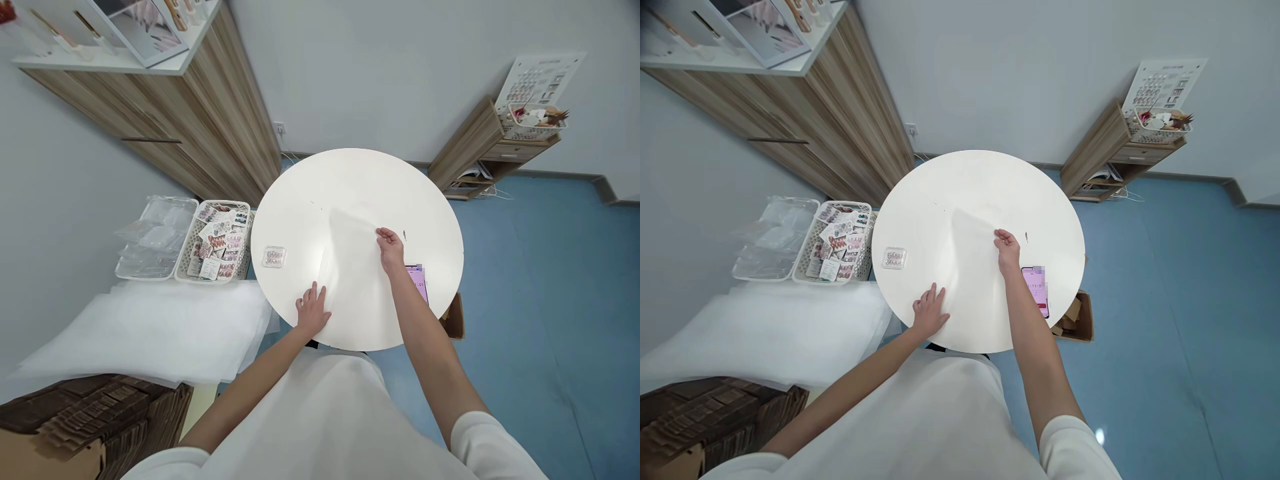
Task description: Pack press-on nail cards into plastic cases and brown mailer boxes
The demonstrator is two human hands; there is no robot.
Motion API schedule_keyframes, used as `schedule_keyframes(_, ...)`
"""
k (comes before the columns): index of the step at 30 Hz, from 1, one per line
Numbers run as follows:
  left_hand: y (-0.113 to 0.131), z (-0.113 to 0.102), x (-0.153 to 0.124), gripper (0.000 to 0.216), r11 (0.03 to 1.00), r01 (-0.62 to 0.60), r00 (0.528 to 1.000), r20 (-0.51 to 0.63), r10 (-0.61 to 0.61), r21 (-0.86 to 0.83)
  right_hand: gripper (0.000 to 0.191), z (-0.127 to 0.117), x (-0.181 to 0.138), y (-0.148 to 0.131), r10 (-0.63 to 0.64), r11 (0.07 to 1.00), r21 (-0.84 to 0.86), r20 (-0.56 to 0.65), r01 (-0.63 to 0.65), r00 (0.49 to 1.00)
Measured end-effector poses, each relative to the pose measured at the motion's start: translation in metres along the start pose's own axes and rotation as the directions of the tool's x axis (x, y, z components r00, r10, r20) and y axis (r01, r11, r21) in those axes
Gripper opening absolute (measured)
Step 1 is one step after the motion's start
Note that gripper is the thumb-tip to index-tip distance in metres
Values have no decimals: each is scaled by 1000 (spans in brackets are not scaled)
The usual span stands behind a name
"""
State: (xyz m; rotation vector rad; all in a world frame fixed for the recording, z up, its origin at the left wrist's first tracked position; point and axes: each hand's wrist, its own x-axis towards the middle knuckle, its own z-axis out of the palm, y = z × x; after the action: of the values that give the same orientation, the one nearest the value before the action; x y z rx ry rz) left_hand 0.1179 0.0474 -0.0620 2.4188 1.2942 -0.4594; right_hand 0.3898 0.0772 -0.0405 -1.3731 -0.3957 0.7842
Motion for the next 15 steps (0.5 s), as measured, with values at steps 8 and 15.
schedule_keyframes(8, -2, 1, -3, 70, 998, -58, 996, -68, 60, 31, 54, -36, -41, 13, -42, 641, -763, 70, 81, 997)
schedule_keyframes(15, -2, -1, -3, 81, 997, -79, 997, -24, 80, 18, 73, -31, -140, 41, 278, 194, -949, 296, 249, 914)
